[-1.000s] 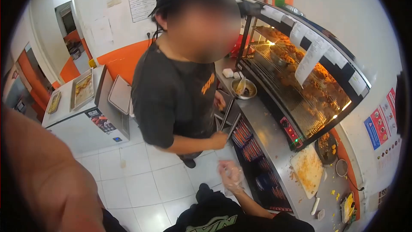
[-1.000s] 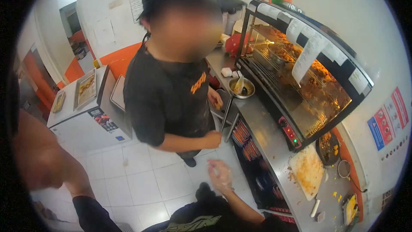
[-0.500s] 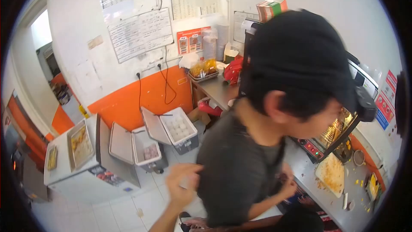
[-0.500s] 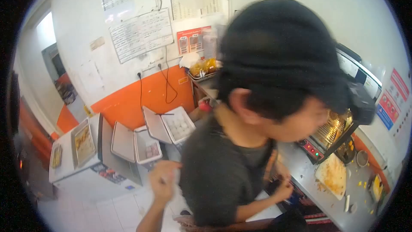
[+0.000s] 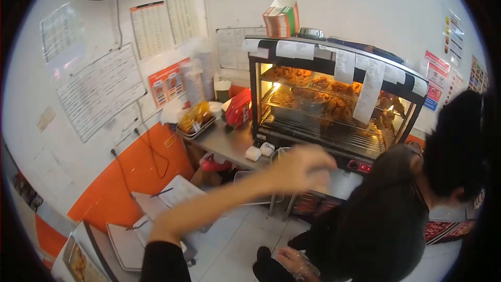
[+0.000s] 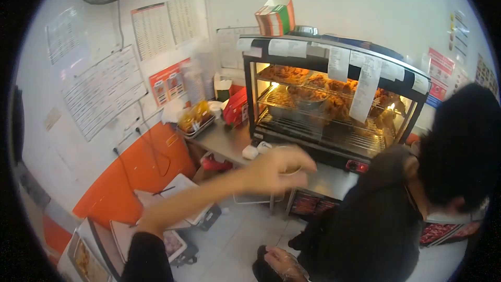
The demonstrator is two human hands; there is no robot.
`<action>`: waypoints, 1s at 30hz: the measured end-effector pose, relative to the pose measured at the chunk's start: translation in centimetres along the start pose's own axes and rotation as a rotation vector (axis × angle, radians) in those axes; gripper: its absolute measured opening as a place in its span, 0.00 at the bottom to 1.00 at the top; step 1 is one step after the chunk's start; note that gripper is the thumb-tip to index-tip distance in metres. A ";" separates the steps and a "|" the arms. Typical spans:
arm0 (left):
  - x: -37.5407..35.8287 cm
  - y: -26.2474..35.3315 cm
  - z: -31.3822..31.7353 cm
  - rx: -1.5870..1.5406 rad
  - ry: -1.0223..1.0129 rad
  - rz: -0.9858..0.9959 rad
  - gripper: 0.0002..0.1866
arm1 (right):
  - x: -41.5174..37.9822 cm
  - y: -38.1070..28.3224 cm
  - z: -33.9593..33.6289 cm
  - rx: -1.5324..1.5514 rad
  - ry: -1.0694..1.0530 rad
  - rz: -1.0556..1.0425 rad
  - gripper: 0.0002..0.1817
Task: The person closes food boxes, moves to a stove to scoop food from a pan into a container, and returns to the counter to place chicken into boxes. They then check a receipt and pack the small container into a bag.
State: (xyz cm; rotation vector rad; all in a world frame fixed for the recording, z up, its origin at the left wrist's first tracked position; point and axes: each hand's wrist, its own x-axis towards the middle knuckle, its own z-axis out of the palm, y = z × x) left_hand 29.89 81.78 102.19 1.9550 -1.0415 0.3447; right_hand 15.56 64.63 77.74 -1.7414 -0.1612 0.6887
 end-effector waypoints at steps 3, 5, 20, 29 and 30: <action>9.1 -8.8 -10.3 0.279 0.273 0.136 0.16 | 6.1 3.8 -2.2 -0.081 0.103 -0.063 0.19; 15.6 -14.0 -18.1 0.574 0.355 0.171 0.21 | 9.7 6.1 -3.4 -0.102 0.228 -0.122 0.19; 34.2 -21.0 -37.4 0.927 -0.262 -0.143 0.40 | 23.2 5.1 -5.7 0.418 0.808 -0.410 0.19; 32.5 -20.3 -36.3 0.887 -0.139 -0.055 0.25 | 28.7 -1.8 -3.2 -0.035 0.936 -0.096 0.20; 32.6 -23.5 -37.2 0.889 -0.045 0.164 0.25 | 29.0 -3.8 -2.6 0.000 0.954 -0.067 0.21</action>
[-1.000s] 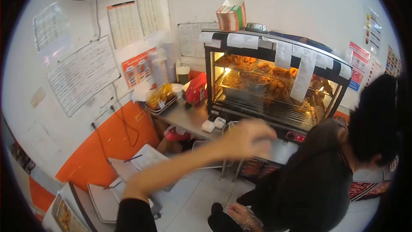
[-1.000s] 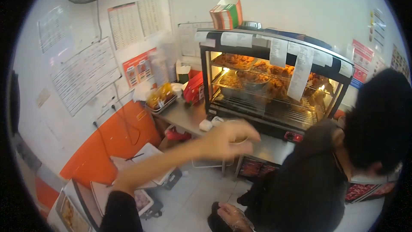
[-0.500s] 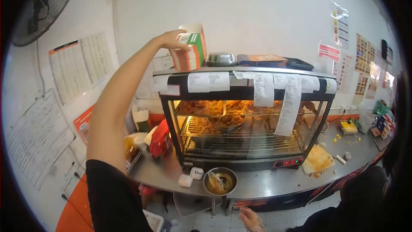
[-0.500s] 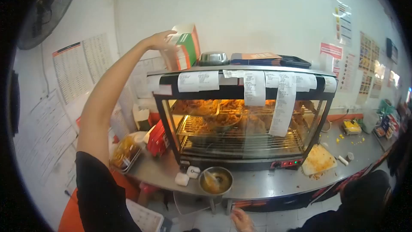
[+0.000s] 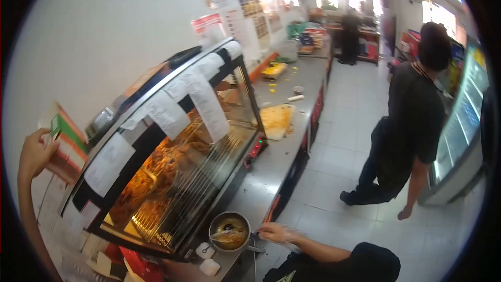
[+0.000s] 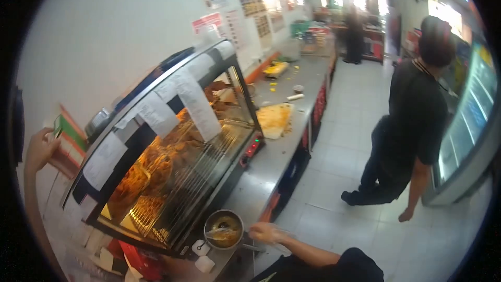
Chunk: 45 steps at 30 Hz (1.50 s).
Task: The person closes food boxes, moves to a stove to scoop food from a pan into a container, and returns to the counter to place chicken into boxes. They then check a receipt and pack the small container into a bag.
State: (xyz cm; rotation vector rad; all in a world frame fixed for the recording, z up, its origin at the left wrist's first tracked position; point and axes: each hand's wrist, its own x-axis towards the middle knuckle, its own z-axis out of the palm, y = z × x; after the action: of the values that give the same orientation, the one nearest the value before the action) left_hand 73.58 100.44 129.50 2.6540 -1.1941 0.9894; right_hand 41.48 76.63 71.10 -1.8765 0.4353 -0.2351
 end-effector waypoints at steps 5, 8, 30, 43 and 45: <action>1.6 -4.7 1.2 0.010 0.165 0.023 0.21 | 1.0 -2.5 2.5 0.032 -0.050 0.054 0.21; 2.4 -4.6 0.6 0.168 0.248 -0.034 0.20 | 0.0 -2.8 3.3 -0.001 -0.066 0.016 0.22; 2.1 -1.5 -3.5 0.569 0.554 0.073 0.09 | 2.4 -1.8 1.0 -0.001 -0.182 0.085 0.20; 1.4 -0.8 -1.2 0.517 0.476 0.147 0.11 | 10.5 -47.7 -5.9 -0.265 0.371 -1.518 0.15; 1.3 -0.3 -1.5 0.484 0.429 0.107 0.11 | 14.9 -55.1 -3.5 -0.504 0.321 -1.476 0.15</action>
State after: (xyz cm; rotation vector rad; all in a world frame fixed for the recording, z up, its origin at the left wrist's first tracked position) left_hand 73.70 100.27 131.49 2.4889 -1.1133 1.9604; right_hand 63.80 83.63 123.32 -2.3175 -0.8614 -1.5105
